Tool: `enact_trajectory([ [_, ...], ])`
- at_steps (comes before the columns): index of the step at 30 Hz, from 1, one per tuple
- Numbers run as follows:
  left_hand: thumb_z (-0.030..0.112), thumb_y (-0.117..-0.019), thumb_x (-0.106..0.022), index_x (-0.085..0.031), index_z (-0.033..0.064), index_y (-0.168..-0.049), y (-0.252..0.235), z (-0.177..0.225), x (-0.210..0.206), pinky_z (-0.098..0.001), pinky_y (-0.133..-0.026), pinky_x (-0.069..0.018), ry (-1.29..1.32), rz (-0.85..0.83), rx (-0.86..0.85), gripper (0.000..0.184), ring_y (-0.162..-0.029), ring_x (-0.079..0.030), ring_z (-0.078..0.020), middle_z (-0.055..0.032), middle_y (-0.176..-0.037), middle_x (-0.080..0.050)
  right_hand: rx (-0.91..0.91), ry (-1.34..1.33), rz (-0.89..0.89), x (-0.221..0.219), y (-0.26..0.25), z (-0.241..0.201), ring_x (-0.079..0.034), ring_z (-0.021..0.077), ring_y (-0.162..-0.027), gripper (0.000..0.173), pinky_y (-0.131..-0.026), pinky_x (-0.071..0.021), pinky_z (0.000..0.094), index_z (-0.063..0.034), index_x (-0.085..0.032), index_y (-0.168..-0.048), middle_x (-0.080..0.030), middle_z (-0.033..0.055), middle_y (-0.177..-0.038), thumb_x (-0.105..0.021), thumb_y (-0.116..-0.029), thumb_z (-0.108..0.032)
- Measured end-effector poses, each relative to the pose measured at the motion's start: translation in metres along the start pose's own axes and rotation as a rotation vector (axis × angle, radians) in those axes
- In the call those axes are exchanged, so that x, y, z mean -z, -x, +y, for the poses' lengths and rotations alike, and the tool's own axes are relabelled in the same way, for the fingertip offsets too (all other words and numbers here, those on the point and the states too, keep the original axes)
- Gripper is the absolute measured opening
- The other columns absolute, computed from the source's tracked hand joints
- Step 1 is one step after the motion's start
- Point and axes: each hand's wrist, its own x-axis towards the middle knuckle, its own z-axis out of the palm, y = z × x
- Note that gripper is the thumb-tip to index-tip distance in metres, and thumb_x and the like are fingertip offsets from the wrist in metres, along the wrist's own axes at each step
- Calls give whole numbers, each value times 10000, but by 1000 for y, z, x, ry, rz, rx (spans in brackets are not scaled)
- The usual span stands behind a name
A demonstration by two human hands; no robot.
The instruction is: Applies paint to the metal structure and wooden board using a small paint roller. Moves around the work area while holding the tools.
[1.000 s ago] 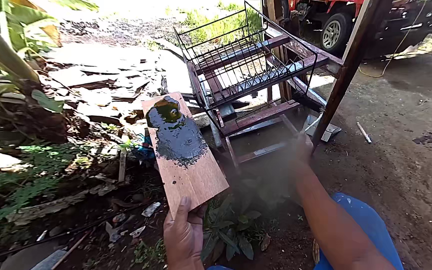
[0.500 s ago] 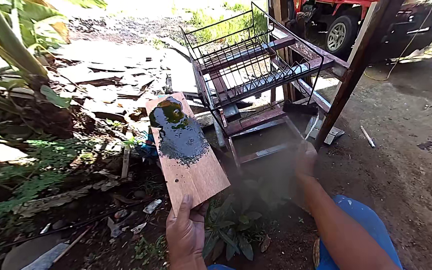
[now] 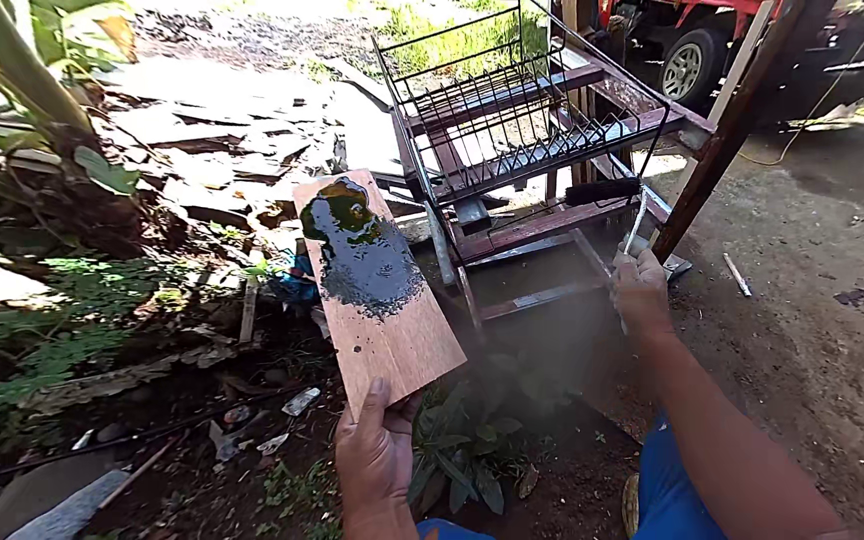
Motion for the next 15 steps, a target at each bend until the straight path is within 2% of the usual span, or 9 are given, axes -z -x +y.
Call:
enact_trajectory([
  [2,109,-1084,-436,-529,-1,-1255,-1,-1,1,-381,-730,-652,0,-1,3,224,-810,-751,-229,-150,-979,-726,-27,-64,-56,2,1,-5,-363,96,-463,329,-446,-362,262,-99,-545,-1375,-385,-13,-636,-391,-1120,-237],
  [6,103,-1082,-430,-534,-3,-1240,-2,-1,0,-377,-737,-650,-8,1,3,217,-813,-750,-225,-144,-974,-726,-246,-74,-131,4,-9,-26,-311,57,-426,289,-404,-296,214,-58,-639,-1211,-361,-39,-588,-414,-1122,-217],
  [9,103,-1079,-436,-541,-3,-1222,-1,0,1,-376,-725,-649,-7,4,-3,206,-796,-748,-223,-143,-957,-725,-349,-146,-184,8,-26,-46,-267,29,-382,284,-357,-259,187,-39,-632,-1068,-325,-66,-538,-408,-1117,-206],
  [11,102,-1077,-440,-540,-2,-1218,-1,1,1,-374,-717,-649,-13,6,-8,201,-788,-746,-217,-140,-947,-725,-396,-171,-230,9,-42,-56,-264,20,-384,274,-362,-256,174,-51,-613,-1006,-324,-75,-535,-409,-1112,-200],
  [13,105,-1081,-436,-536,3,-1218,1,2,-1,-372,-721,-648,-13,9,-5,198,-792,-747,-214,-133,-944,-726,-372,-134,-240,5,-52,-60,-266,22,-387,264,-367,-257,173,-57,-608,-978,-327,-73,-538,-414,-1104,-185],
  [15,102,-1084,-429,-532,0,-1220,3,3,-4,-375,-735,-649,1,8,11,198,-801,-748,-219,-139,-952,-725,-235,-12,-193,7,-44,-58,-294,40,-407,269,-392,-286,201,-62,-625,-1013,-351,-59,-553,-417,-1107,-205],
])
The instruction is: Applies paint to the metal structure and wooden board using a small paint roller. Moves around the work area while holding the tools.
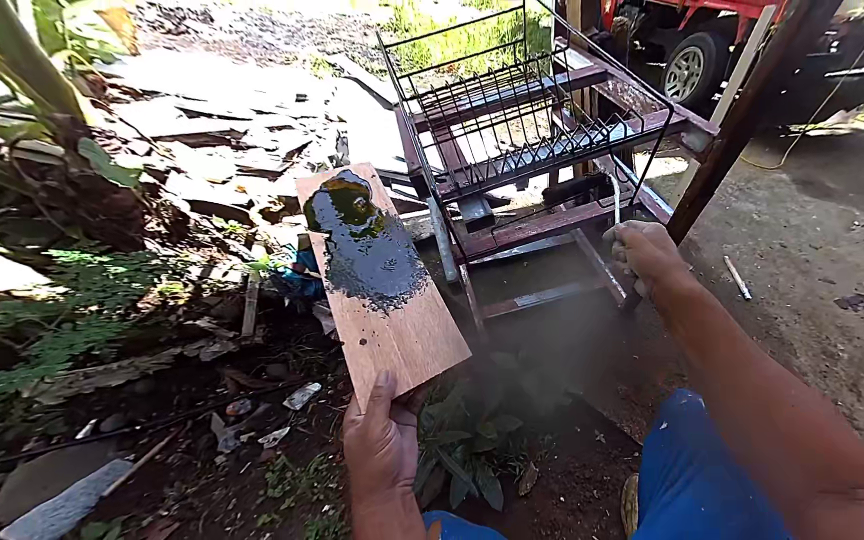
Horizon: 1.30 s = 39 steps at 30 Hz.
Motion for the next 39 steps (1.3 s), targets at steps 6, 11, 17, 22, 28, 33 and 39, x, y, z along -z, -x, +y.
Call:
enact_trajectory([
  [6,59,-1071,-447,-537,-67,-1247,35,14,10,-390,-771,-645,-26,77,70,234,-837,-745,-254,-196,-995,-716,141,128,-159,-5,95,52,-351,50,-417,314,-403,-346,226,-77,-654,-1075,-398,-74,-555,-383,-1094,-235],
  [11,57,-1038,-489,-553,-73,-1235,87,10,33,-407,-775,-648,-36,88,67,245,-866,-752,-257,-199,-1029,-727,84,25,-599,-69,134,37,-339,23,-421,319,-398,-314,183,-85,-669,-1062,-398,-90,-553,-367,-1076,-187],
  [17,114,-1014,-591,-565,-60,-1253,122,-5,38,-447,-834,-643,-42,25,-35,297,-925,-756,-279,-195,-1074,-733,-166,-14,-759,-165,120,7,-326,46,-414,308,-405,-308,187,-51,-604,-1003,-355,-36,-541,-381,-1130,-220],
  [22,103,-1017,-581,-566,-58,-1241,121,-11,40,-419,-801,-647,-39,76,-57,277,-893,-756,-266,-197,-1050,-731,-57,194,-843,-128,121,22,-353,63,-432,322,-422,-324,218,-45,-647,-997,-403,-30,-558,-393,-1113,-205],
  [28,44,-1019,-484,-572,5,-1199,110,-10,24,-370,-739,-659,-87,107,-40,204,-811,-764,-197,-95,-969,-761,220,38,-435,0,124,52,-360,28,-426,308,-401,-345,200,-84,-655,-1063,-411,-89,-564,-380,-1083,-221],
  [33,44,-1025,-464,-565,-2,-1203,98,-21,16,-391,-716,-662,-76,50,-3,210,-801,-763,-216,-106,-966,-755,430,430,192,60,80,63,-468,105,-515,381,-516,-451,323,-6,-641,-1096,-476,-2,-641,-358,-1093,-261],
  [39,45,-1027,-473,-560,-3,-1211,102,-32,20,-373,-726,-659,-72,12,25,209,-805,-763,-207,-110,-977,-757,293,404,373,5,52,73,-586,245,-689,341,-697,-520,466,34,-603,-1124,-571,129,-781,-371,-1121,-217],
])
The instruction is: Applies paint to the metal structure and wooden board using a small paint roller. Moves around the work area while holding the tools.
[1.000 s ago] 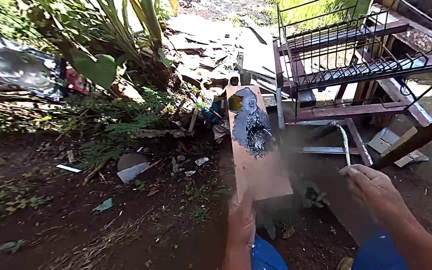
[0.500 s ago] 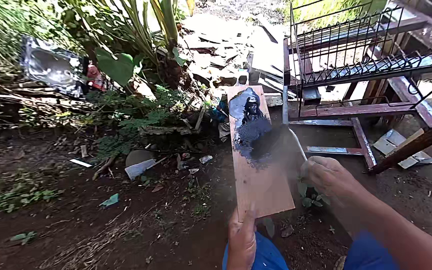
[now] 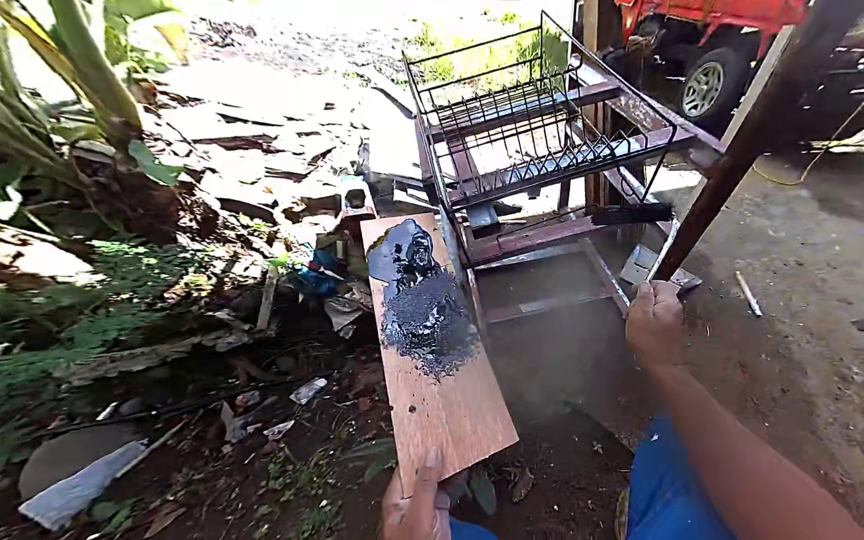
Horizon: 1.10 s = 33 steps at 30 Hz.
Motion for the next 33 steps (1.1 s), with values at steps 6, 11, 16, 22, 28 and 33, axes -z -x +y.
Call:
enact_trajectory([
  [6,44,-1022,-477,-575,-1,-1191,8,4,4,-377,-720,-659,29,-4,-13,200,-801,-765,-207,-111,-969,-760,-135,189,41,-38,-25,-20,-684,438,-1024,383,-877,-520,634,-8,-574,-1269,-686,255,-1079,-356,-1123,-287],
  [11,40,-1026,-477,-579,6,-1178,9,7,11,-383,-722,-662,21,-4,-13,187,-804,-769,-211,-110,-966,-764,-85,174,48,-31,-11,-8,-679,406,-1040,372,-926,-513,602,11,-602,-1260,-689,246,-1069,-370,-1121,-246],
  [16,44,-1022,-473,-589,-9,-1172,3,6,10,-380,-718,-659,34,12,-2,197,-794,-766,-219,-129,-957,-760,-144,-170,27,-45,2,-21,-587,260,-709,364,-684,-516,487,9,-608,-1149,-577,135,-817,-363,-1120,-259],
  [22,52,-1013,-497,-606,-13,-1167,5,6,11,-381,-713,-658,74,5,-3,199,-791,-766,-221,-139,-955,-759,-250,-150,-1,-85,7,-49,-639,357,-871,362,-755,-512,575,-24,-571,-1180,-635,200,-950,-355,-1121,-309],
  [28,56,-1013,-507,-604,3,-1165,6,9,15,-381,-713,-658,105,-1,-3,188,-795,-766,-219,-131,-963,-760,-307,-357,10,-88,32,-38,-484,181,-565,292,-561,-452,377,-20,-580,-1033,-483,68,-702,-389,-1118,-223],
  [33,57,-1018,-504,-598,-7,-1181,6,12,20,-393,-724,-659,101,11,0,199,-805,-768,-235,-151,-984,-756,-356,-543,-16,-107,25,-53,-426,128,-531,286,-518,-408,315,-73,-557,-1050,-424,12,-681,-381,-1125,-285],
])
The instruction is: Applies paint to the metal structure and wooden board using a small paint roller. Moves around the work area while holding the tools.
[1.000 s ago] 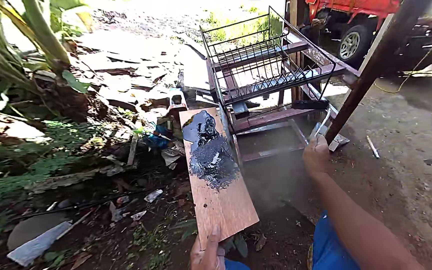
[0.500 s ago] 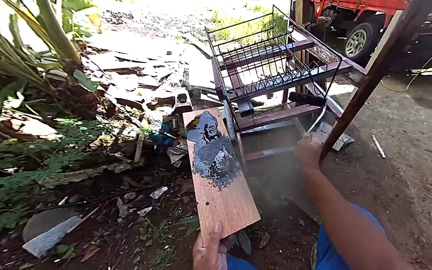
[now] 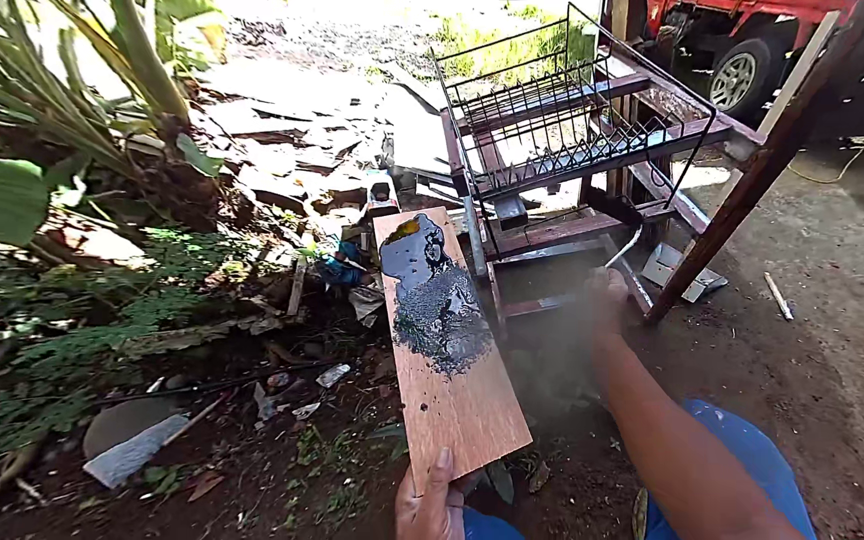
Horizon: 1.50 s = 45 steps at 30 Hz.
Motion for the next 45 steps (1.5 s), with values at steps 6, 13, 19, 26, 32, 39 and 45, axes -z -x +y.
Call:
enact_trajectory([
  [6,63,-1018,-515,-606,2,-1175,1,2,4,-380,-703,-659,10,3,-13,191,-785,-767,-221,-143,-961,-761,172,419,-120,4,26,39,-633,263,-773,283,-764,-532,480,1,-632,-1070,-623,137,-815,-441,-1102,-206],
  [13,93,-1003,-578,-613,-3,-1182,4,1,5,-421,-753,-657,7,-24,-3,205,-838,-770,-247,-155,-1006,-757,220,556,-65,-4,10,16,-671,366,-806,335,-738,-536,573,-25,-602,-1176,-657,191,-857,-389,-1122,-279],
  [19,96,-1001,-571,-612,-11,-1178,1,-1,2,-410,-737,-657,6,-31,-2,211,-815,-768,-243,-163,-987,-755,324,558,-93,16,23,32,-661,298,-775,285,-742,-539,508,-6,-636,-1072,-646,145,-807,-441,-1103,-212],
  [26,87,-994,-580,-600,-24,-1188,4,-1,1,-409,-730,-657,6,-7,3,225,-814,-767,-250,-177,-988,-750,282,756,-217,13,13,20,-691,380,-807,313,-725,-539,582,-46,-618,-1122,-670,185,-827,-405,-1119,-276],
  [32,75,-997,-554,-593,-35,-1187,3,0,0,-412,-720,-658,10,10,0,223,-804,-767,-260,-187,-985,-748,309,698,-176,21,17,14,-680,363,-814,306,-751,-534,568,-9,-633,-1110,-665,188,-838,-426,-1113,-235],
  [39,81,-997,-559,-584,-35,-1197,0,1,0,-414,-718,-659,-1,21,1,232,-817,-768,-256,-183,-1001,-747,380,790,-197,38,17,26,-677,343,-791,327,-742,-529,556,-19,-638,-1047,-650,168,-808,-412,-1108,-247],
  [45,72,-995,-560,-587,-41,-1202,-1,0,-1,-413,-722,-656,28,34,10,238,-818,-765,-264,-199,-1003,-742,731,515,-274,23,37,26,-584,191,-559,316,-551,-513,412,-37,-654,-1072,-573,51,-650,-430,-1085,-260],
])
